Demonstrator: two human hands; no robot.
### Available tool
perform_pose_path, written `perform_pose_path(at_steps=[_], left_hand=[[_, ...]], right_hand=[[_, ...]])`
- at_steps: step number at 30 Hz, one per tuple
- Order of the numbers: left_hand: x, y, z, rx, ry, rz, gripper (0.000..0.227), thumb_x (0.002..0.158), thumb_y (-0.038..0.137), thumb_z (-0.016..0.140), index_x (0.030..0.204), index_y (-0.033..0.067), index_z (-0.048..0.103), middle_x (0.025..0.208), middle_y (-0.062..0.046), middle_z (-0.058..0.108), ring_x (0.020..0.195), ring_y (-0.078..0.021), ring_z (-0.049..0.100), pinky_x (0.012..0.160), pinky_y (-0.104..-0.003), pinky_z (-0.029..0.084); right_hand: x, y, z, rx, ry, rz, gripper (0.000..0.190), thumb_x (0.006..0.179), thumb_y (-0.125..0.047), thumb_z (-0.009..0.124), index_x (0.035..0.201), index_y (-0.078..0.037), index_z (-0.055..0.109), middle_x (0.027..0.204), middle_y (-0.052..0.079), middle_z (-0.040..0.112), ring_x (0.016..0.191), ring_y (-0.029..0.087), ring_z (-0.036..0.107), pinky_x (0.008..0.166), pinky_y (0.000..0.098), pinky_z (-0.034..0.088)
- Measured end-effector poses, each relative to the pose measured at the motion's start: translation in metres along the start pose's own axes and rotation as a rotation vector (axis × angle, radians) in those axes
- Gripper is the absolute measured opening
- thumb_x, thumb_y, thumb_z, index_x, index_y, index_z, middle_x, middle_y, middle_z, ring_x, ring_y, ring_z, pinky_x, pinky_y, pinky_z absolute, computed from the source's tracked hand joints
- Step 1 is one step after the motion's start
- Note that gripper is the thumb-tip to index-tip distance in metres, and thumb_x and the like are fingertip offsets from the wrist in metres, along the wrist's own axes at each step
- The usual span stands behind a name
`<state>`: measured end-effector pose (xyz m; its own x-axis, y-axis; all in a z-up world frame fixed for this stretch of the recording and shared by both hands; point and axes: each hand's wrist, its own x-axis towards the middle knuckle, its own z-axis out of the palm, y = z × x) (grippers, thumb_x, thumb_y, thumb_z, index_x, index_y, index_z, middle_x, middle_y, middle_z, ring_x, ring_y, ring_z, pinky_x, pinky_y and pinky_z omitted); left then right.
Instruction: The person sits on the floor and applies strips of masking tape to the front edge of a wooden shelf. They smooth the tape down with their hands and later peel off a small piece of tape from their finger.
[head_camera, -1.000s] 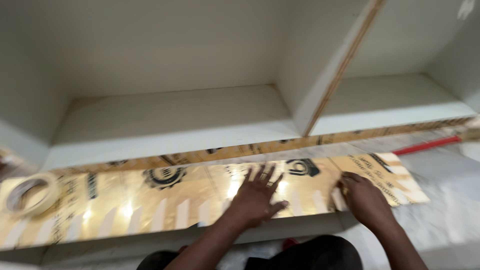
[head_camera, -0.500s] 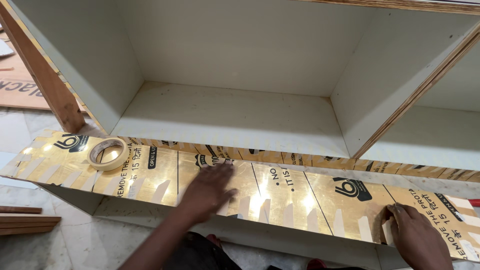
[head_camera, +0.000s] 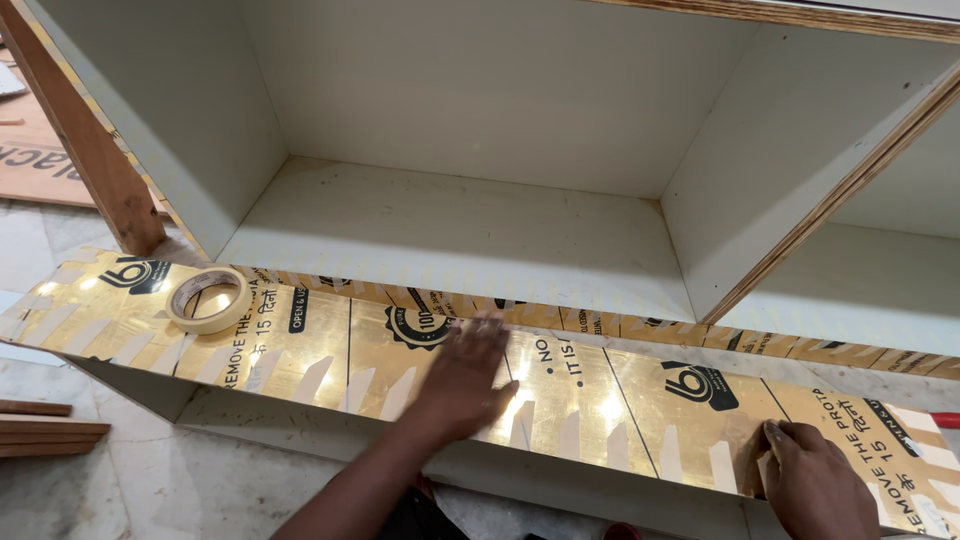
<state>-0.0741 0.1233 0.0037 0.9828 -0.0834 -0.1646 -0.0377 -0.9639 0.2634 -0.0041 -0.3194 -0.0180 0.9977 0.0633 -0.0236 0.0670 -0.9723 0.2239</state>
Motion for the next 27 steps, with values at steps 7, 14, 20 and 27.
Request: perform_pose_path(at_steps=[7,14,20,27], left_hand=[[0.054,0.103,0.040,-0.091,0.078,0.296,0.101,0.095,0.072,0.038,0.162,0.0008,0.011,0.172,-0.024,-0.001,0.160,-0.0355,-0.006,0.126,-0.047,-0.002],[0.066,0.103,0.058,-0.089,0.156,0.461,0.101,0.094,0.079,0.020,0.163,0.0063,0.015,0.172,-0.015,0.010,0.162,-0.0311,0.000,0.128,-0.050,-0.002],[0.032,0.007,0.029,-0.039,0.117,0.246,0.101,0.096,0.078,0.025,0.163,0.0041,0.009,0.173,-0.016,0.002,0.161,-0.0285,-0.005,0.126,-0.047,-0.003],[-0.054,-0.134,-0.021,0.041,0.141,-0.118,0.096,0.098,0.073,0.025,0.163,0.0047,0.009,0.173,-0.016,0.003,0.160,-0.0289,0.000,0.127,-0.045,0.003]], right_hand=[[0.000,-0.005,0.005,0.000,0.005,0.043,0.048,0.096,-0.034,0.061,0.143,-0.025,0.062,0.148,-0.002,0.059,0.131,0.020,0.063,0.109,0.0352,0.055],[0.020,0.024,0.061,0.003,0.258,-0.076,0.041,0.093,-0.030,0.063,0.131,-0.019,0.072,0.134,0.006,0.069,0.122,0.020,0.071,0.111,0.0335,0.058],[0.056,0.022,0.093,0.137,0.326,-0.113,0.040,0.094,-0.029,0.064,0.132,-0.017,0.070,0.133,0.008,0.067,0.121,0.021,0.068,0.110,0.0335,0.055],[0.082,-0.025,0.076,0.167,0.248,-0.101,0.042,0.094,-0.029,0.064,0.134,-0.016,0.067,0.138,0.009,0.062,0.126,0.023,0.061,0.112,0.0359,0.049]])
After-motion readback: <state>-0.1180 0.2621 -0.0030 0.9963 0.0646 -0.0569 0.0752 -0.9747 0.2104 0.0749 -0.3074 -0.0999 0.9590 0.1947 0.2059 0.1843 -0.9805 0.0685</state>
